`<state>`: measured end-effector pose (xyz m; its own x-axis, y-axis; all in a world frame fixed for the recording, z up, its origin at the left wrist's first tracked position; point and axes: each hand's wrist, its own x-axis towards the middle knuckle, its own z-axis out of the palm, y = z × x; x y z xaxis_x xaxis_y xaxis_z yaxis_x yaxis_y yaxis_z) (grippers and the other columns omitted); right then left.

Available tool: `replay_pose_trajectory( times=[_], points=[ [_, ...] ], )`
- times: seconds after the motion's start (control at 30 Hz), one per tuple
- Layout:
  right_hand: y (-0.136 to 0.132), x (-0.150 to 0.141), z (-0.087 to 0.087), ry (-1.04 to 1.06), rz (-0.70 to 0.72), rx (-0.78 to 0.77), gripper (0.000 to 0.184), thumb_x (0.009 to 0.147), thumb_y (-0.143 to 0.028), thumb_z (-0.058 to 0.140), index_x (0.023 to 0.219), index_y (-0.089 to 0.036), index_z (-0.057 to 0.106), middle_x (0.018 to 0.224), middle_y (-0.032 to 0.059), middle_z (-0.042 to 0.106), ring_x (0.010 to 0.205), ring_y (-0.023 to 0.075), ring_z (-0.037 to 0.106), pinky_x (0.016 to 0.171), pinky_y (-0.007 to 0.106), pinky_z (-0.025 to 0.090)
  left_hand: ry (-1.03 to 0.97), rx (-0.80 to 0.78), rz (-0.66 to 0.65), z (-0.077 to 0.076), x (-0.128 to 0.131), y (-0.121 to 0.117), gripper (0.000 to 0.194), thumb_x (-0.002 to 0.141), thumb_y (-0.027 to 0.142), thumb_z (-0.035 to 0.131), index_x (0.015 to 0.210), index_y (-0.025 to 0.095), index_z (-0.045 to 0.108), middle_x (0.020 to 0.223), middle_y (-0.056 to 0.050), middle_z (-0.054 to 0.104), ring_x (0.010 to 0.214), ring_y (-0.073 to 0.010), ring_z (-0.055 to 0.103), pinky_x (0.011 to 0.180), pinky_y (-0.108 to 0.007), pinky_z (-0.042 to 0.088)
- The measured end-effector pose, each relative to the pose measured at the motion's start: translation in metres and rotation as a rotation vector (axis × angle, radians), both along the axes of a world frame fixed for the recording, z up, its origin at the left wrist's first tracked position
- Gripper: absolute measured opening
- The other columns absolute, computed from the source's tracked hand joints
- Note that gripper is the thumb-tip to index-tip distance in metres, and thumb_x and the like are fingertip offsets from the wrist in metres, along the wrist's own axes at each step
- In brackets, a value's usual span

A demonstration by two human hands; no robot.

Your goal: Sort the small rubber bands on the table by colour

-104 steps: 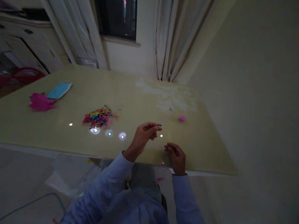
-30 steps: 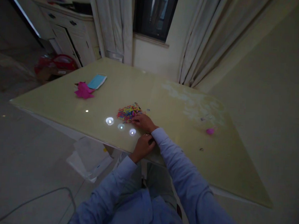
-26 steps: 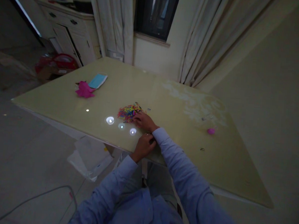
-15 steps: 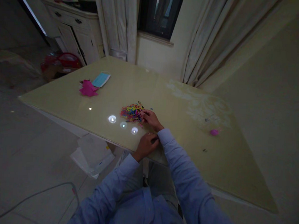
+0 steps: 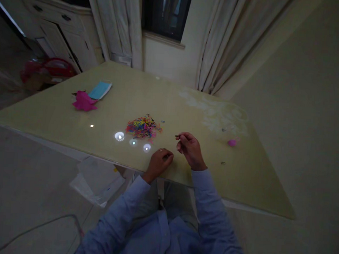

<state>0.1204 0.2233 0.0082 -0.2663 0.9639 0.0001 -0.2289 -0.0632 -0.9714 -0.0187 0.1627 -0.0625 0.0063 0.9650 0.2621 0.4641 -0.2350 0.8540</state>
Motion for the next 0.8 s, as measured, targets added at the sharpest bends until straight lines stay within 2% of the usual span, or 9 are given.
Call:
replay_pose_trajectory(
  times=[0.1, 0.23, 0.33, 0.47, 0.63, 0.8],
  points=[
    [-0.024, 0.054, -0.004, -0.062, -0.227, 0.050, 0.030, 0.078, -0.044, 0.070, 0.093, -0.020, 0.060, 0.087, 0.0033, 0.069, 0.044, 0.0063, 0.050, 0.040, 0.021, 0.037, 0.000, 0.025, -0.009, -0.001, 0.000, 0.000, 0.016, 0.088, 0.027, 0.055, 0.080, 0.018, 0.065, 0.081, -0.005, 0.067, 0.079, -0.0164, 0.060, 0.076, -0.028, 0.045],
    [-0.053, 0.124, -0.024, -0.193, -0.554, 0.063, 0.034, 0.077, -0.044, 0.073, 0.094, -0.018, 0.061, 0.089, 0.0049, 0.070, 0.042, 0.0058, 0.050, 0.039, 0.020, 0.039, -0.022, 0.038, -0.005, -0.001, -0.001, 0.000, 0.017, 0.087, 0.028, 0.056, 0.079, 0.018, 0.065, 0.079, -0.004, 0.067, 0.078, -0.0163, 0.059, 0.074, -0.028, 0.045],
    [-0.070, 0.157, -0.037, -0.313, -0.614, 0.010, 0.038, 0.075, -0.048, 0.073, 0.094, -0.016, 0.061, 0.093, 0.0075, 0.072, 0.041, 0.0066, 0.052, 0.037, 0.021, 0.040, -0.043, 0.032, -0.003, -0.001, -0.002, 0.000, 0.018, 0.087, 0.031, 0.056, 0.079, 0.018, 0.065, 0.079, -0.004, 0.067, 0.077, -0.0164, 0.060, 0.073, -0.029, 0.046],
    [-0.080, 0.174, -0.047, -0.417, -0.651, -0.019, 0.044, 0.074, -0.055, 0.072, 0.094, -0.017, 0.062, 0.097, 0.0096, 0.073, 0.038, 0.0079, 0.052, 0.035, 0.023, 0.041, -0.055, 0.027, -0.015, -0.003, -0.007, 0.001, 0.021, 0.086, 0.035, 0.057, 0.080, 0.018, 0.066, 0.080, -0.004, 0.068, 0.077, -0.0165, 0.061, 0.073, -0.029, 0.047],
    [-0.078, 0.181, -0.053, -0.567, -0.753, 0.003, 0.053, 0.076, -0.065, 0.063, 0.096, -0.015, 0.062, 0.102, 0.0122, 0.072, 0.037, 0.0077, 0.052, 0.033, 0.023, 0.041, -0.059, -0.013, 0.006, -0.004, -0.011, 0.003, 0.026, 0.085, 0.042, 0.058, 0.083, 0.018, 0.069, 0.084, -0.003, 0.070, 0.079, -0.0165, 0.064, 0.074, -0.028, 0.049],
    [-0.075, 0.189, -0.058, -0.731, -0.792, 0.041, 0.047, 0.084, -0.058, 0.054, 0.100, -0.016, 0.063, 0.105, 0.0111, 0.071, 0.040, 0.0080, 0.054, 0.037, 0.022, 0.044, -0.036, -0.051, 0.018, 0.001, -0.013, 0.002, 0.030, 0.083, 0.046, 0.058, 0.084, 0.019, 0.070, 0.084, -0.003, 0.071, 0.079, -0.0171, 0.065, 0.073, -0.028, 0.049]
  ],
)
